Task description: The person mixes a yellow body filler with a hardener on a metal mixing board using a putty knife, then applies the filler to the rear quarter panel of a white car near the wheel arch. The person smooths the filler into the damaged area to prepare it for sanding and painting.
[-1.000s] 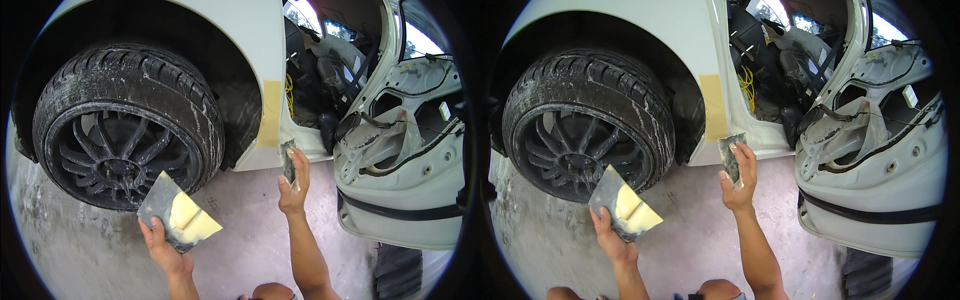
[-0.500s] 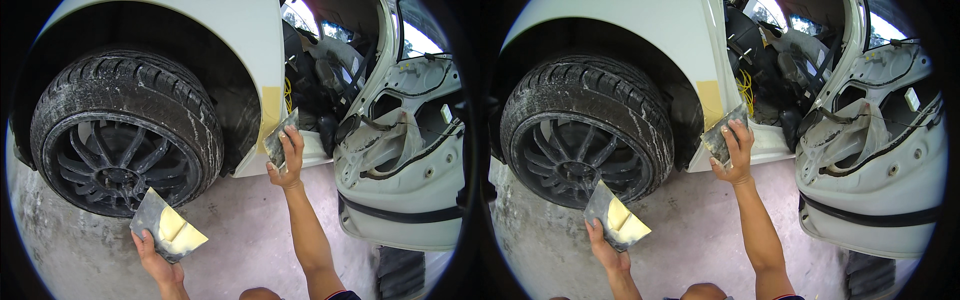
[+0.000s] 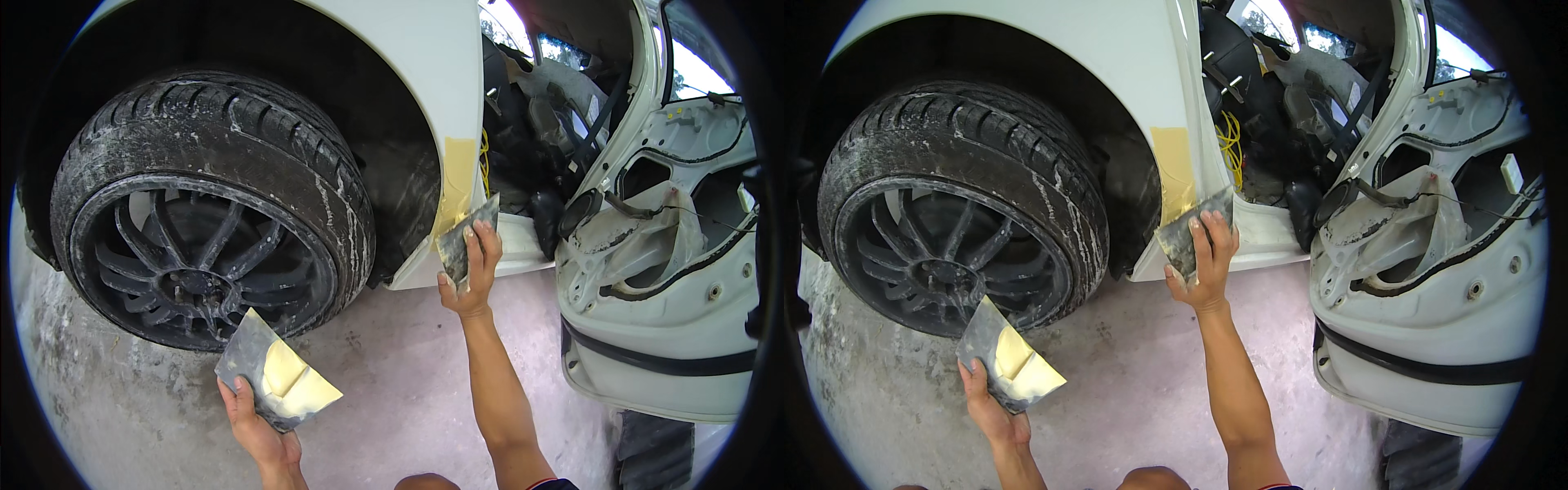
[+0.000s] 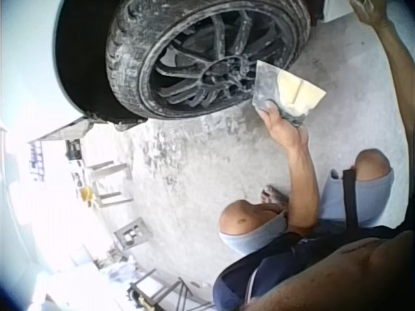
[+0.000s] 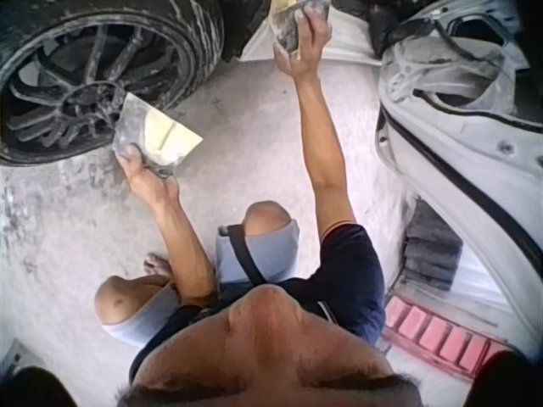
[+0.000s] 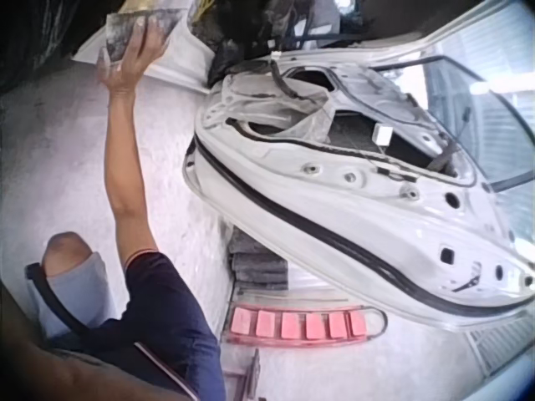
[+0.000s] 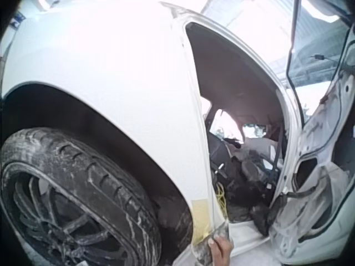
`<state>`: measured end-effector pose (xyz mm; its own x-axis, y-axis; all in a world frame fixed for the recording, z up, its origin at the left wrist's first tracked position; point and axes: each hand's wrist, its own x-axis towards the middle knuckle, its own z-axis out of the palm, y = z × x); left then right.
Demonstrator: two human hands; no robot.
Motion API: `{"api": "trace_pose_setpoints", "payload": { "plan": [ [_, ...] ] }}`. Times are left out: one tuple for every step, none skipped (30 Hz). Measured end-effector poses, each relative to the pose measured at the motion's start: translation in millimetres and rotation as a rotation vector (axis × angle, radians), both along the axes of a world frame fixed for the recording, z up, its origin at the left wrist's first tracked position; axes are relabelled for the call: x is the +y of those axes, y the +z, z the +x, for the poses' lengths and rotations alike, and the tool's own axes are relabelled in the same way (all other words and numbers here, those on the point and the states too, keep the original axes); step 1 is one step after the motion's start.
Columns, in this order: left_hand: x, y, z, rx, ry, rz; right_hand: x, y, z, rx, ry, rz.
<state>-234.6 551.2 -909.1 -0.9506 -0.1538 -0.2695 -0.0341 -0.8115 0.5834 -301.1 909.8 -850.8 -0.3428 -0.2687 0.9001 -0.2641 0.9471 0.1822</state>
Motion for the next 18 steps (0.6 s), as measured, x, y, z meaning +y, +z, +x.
{"api": "trace_pose_setpoints", "payload": {
  "plan": [
    [0,0,0,-0.023,0.0,-0.006,1,0,-3,0.012,0.003,0.0],
    [1,1,0,-0.046,0.001,-0.011,1,1,-6,0.005,-0.011,-0.021],
    [1,1,0,-0.089,0.014,-0.009,2,1,-9,-0.012,-0.034,-0.037],
    [1,1,0,-0.061,0.003,-0.013,3,1,-11,0.038,-0.002,0.005],
    [1,1,0,-0.054,0.003,-0.01,4,0,-12,0.036,-0.016,0.003],
    [1,0,0,-0.066,0.011,-0.003,5,-1,-12,-0.029,-0.082,-0.027],
    [0,0,-1,-0.046,0.005,0.004,7,-3,-11,0.015,-0.055,-0.006],
    [-1,-1,-1,-0.044,0.008,0.011,8,-5,-9,-0.004,-0.08,-0.016],
    [-3,-2,-1,-0.03,0.012,0.024,10,-7,-8,0.037,-0.049,0.005],
    [-4,-3,-1,-0.045,0.018,0.012,11,-9,-4,-0.007,-0.08,-0.033],
    [-5,-4,0,-0.049,0.022,0.005,13,-9,-4,0.01,-0.055,-0.039],
    [-6,-4,-1,-0.067,0.031,-0.001,15,-9,-3,0.076,0.018,-0.008],
    [-6,-5,-1,-0.056,0.008,-0.001,17,-9,-4,0.059,0.029,-0.025],
    [-6,-6,-1,-0.057,-0.006,0.002,18,-8,-5,0.006,-0.02,-0.043],
    [-6,-6,-1,-0.087,0.001,0.01,19,-8,-6,-0.007,-0.026,-0.039],
    [-5,-6,-1,-0.058,-0.013,0.01,20,-7,-9,-0.061,-0.069,-0.063],
    [-5,-6,-1,-0.061,-0.008,0.013,20,-7,-8,-0.093,-0.089,-0.072],
    [-4,-6,-1,-0.065,-0.002,0.018,19,-8,-9,-0.048,-0.057,-0.062]
  ]
}}
